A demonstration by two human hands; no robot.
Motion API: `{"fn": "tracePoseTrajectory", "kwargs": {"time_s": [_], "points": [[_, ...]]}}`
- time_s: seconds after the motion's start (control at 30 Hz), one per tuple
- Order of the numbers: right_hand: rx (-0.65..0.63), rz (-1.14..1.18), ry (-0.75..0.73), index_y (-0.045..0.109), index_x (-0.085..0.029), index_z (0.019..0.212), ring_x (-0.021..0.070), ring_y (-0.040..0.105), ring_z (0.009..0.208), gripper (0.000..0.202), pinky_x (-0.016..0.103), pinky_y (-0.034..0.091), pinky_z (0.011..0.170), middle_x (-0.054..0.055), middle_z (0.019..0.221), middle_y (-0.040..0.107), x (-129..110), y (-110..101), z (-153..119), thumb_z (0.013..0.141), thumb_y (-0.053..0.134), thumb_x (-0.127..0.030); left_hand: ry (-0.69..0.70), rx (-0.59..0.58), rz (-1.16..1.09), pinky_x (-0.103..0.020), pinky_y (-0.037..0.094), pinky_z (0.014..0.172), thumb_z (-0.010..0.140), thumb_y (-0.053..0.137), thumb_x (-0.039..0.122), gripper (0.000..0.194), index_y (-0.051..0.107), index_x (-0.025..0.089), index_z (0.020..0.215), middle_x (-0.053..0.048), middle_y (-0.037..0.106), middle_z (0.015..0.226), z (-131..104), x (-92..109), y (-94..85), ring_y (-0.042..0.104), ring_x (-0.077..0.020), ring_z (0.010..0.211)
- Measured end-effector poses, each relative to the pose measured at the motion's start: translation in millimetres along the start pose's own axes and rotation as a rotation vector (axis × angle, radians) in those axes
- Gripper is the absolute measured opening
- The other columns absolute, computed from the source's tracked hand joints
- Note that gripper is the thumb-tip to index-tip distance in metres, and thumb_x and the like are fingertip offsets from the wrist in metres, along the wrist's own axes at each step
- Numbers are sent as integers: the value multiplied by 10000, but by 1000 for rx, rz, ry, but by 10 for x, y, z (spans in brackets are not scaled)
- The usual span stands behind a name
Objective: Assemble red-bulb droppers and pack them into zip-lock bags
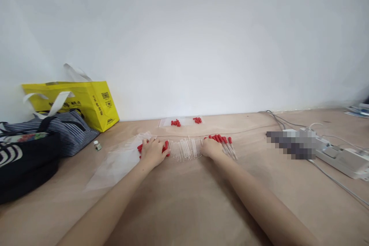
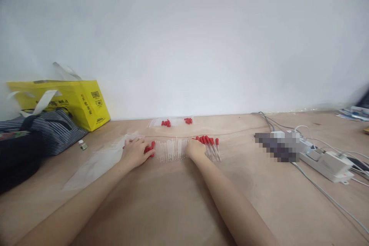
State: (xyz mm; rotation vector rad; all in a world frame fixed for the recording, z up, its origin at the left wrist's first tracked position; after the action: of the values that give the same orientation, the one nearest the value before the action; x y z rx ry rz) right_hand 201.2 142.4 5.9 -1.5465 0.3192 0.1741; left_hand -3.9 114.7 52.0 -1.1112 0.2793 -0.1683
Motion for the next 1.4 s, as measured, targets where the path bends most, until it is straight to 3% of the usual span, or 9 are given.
{"fn": "tracePoseTrajectory", "kwargs": {"time_s": [0.23, 0.43, 0.5, 0.57, 0.67, 0.87, 1.03, 1.4], "points": [[82, 52, -176, 509, -96, 943, 202, 576, 819, 209, 277, 395, 673, 153, 894, 607, -8, -147, -296, 804, 363, -152, -15, 52, 57, -426, 266, 750, 755, 470, 219, 178, 624, 160, 687, -133, 629, 805, 7, 101, 32, 500, -294, 866], [109, 298, -639, 444, -182, 908, 157, 540, 695, 164, 266, 401, 628, 54, 787, 589, 107, -101, -754, 824, 315, -123, -52, 121, 24, -438, 250, 788, 774, 418, 178, 193, 608, 161, 745, -108, 630, 825, -158, 187, -137, 508, -269, 855], [120, 324, -712, 452, -193, 974, 164, 544, 774, 225, 276, 404, 668, 61, 858, 591, 167, -59, -857, 820, 315, -101, -15, 134, -38, -413, 257, 796, 791, 425, 225, 182, 598, 183, 752, -65, 629, 824, -302, 286, -215, 516, -232, 832], [137, 296, -759, 464, -206, 1034, 168, 536, 841, 289, 289, 392, 718, 61, 926, 584, 188, -19, -928, 822, 311, -82, 128, 109, -266, -390, 271, 782, 787, 444, 237, 154, 586, 193, 747, -29, 620, 758, -468, 459, -250, 525, -196, 765], [138, 241, -780, 495, -205, 1031, 164, 530, 822, 304, 298, 373, 724, 57, 907, 581, 161, 42, -972, 835, 299, -79, 260, 4, -454, -365, 300, 761, 757, 456, 192, 111, 564, 198, 735, -2, 599, 716, -678, 662, -206, 520, -171, 719], [120, 218, -759, 523, -186, 900, 155, 520, 787, 209, 300, 344, 716, 42, 851, 574, 79, 92, -994, 874, 315, -175, 194, -86, -608, -320, 377, 710, 726, 517, 194, 143, 592, 209, 847, -22, 578, 827, -723, 736, -52, 533, -185, 789], [106, 270, -751, 540, -195, 863, 139, 524, 763, 194, 282, 327, 713, 19, 796, 585, 32, 75, -1055, 874, 347, -209, 156, -89, -666, -298, 396, 698, 802, 465, 235, 170, 633, 218, 788, -18, 581, 782, -653, 750, 25, 542, -166, 751], [108, 297, -776, 536, -201, 870, 133, 530, 721, 190, 276, 303, 691, 10, 795, 610, -110, 118, -1142, 865, 347, -181, 85, -45, -635, -365, 323, 747, 824, 447, 282, 141, 577, 231, 806, 13, 638, 770, -678, 698, 46, 547, -186, 753]]}}
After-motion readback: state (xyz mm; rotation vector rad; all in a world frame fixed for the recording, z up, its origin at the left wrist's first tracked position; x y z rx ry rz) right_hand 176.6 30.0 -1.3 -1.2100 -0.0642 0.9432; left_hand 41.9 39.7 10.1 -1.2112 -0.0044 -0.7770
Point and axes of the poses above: each hand's wrist, its own z-axis towards the middle knuckle, its own y-axis out of the palm, x = y × z, the point moved 7 cm from there along z, towards the middle knuckle
